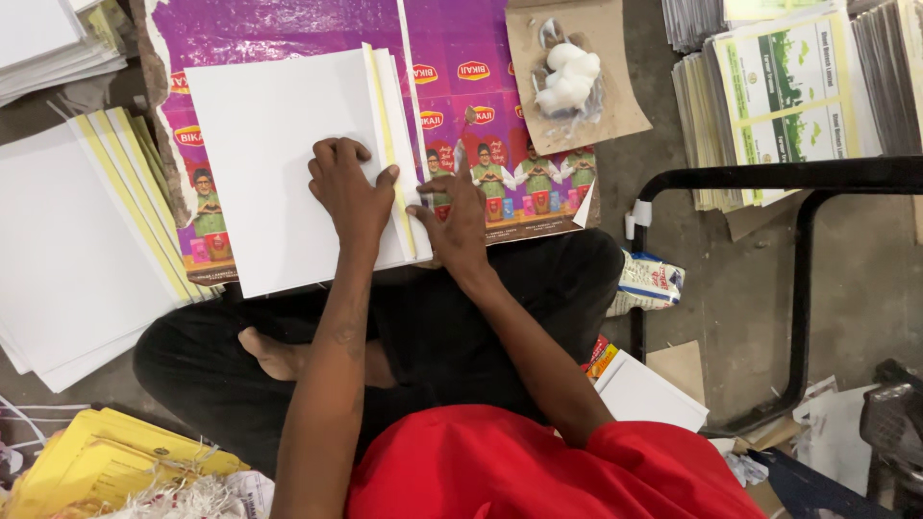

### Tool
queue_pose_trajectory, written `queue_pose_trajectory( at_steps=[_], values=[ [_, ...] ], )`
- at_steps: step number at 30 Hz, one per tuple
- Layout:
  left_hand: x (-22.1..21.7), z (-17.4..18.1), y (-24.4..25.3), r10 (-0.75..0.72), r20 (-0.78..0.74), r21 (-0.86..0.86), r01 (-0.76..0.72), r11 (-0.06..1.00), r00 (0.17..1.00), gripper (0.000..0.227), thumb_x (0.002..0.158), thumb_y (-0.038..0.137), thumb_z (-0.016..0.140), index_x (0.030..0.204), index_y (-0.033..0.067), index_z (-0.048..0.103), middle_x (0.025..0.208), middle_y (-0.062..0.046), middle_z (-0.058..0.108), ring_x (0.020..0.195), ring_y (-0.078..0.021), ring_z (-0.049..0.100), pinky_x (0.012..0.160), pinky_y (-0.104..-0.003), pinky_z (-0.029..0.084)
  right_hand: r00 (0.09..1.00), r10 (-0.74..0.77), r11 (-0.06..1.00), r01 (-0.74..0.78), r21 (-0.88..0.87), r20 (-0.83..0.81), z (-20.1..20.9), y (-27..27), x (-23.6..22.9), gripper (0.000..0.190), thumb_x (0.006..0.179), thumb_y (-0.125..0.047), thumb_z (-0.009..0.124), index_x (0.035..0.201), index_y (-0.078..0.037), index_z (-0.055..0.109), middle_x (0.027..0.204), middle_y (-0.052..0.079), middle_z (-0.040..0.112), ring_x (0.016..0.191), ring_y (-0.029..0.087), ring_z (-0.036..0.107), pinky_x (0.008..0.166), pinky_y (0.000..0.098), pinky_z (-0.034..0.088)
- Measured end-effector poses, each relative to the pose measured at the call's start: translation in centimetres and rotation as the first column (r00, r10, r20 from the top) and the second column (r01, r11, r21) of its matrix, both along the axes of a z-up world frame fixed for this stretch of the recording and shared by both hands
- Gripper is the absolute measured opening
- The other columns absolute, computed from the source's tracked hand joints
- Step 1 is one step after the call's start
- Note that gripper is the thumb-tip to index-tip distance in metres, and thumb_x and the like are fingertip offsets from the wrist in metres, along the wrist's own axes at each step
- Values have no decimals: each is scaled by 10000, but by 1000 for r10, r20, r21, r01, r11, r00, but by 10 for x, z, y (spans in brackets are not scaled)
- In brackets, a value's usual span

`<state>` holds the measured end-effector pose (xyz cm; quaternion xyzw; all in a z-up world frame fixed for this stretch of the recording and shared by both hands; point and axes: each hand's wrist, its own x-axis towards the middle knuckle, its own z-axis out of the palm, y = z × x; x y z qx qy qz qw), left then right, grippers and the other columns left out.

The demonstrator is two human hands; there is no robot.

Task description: The person sits on the floor and repeatedly places white sheets of paper onto a purple cover, aligning the edges, and stacking them. The person then picks up a stack of papers and flips through them.

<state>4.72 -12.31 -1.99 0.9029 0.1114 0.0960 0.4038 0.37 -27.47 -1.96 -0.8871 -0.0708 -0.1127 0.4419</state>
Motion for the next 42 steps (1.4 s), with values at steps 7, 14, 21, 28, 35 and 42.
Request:
queue_pose_trajectory(
  at_steps=[7,14,21,28,35,42],
  values=[
    [2,3,1,-4,-22,-29,4,1000,1000,435,762,172,910,998,97,553,1194,-91,474,1143,-312,470,912,-494,367,999,-20,999,22,-45,43,-6,4,55,1178,743,-112,954,1629,-30,183,1148,59,700,1113,229,635,1079,425,417],
    [1,8,0,0,-57,22,2,1000,998,423,751,135,883,1018,103,556,1194,-88,484,1110,-305,487,902,-472,369,998,-51,983,56,-176,36,-14,17,114,1365,541,-228,1044,1606,-64,205,1174,63,685,1142,267,584,1036,448,420],
    [2,7,0,-39,-69,41,42,998,997,435,785,125,855,1123,104,582,1216,-78,498,1090,-282,492,921,-465,367,953,43,991,-2,-137,300,-47,15,209,1328,553,-319,1070,1585,-123,257,1197,40,658,1185,279,554,1058,481,409],
    [-1,11,3,-112,-49,125,117,985,993,564,840,105,765,1386,182,646,1224,-95,499,1096,-280,484,913,-457,375,976,9,964,49,-263,217,-59,23,258,1039,577,-314,1071,1379,-152,430,1244,45,645,1244,314,529,1026,496,380],
    [-1,5,7,-160,-44,145,165,976,986,537,862,58,716,1387,154,656,1250,-101,489,1098,-293,478,902,-455,391,993,22,960,12,-281,119,-30,22,177,1288,637,-279,997,1616,-83,184,1407,116,596,1345,345,497,1128,533,345],
    [-3,1,5,-162,28,183,154,971,986,540,846,66,728,1375,150,663,1249,-95,486,1106,-304,476,911,-484,386,1000,25,955,-27,-297,-10,-1,8,54,1243,657,-243,967,1609,-30,196,1523,267,445,1436,450,384,1173,581,277]
  ],
)
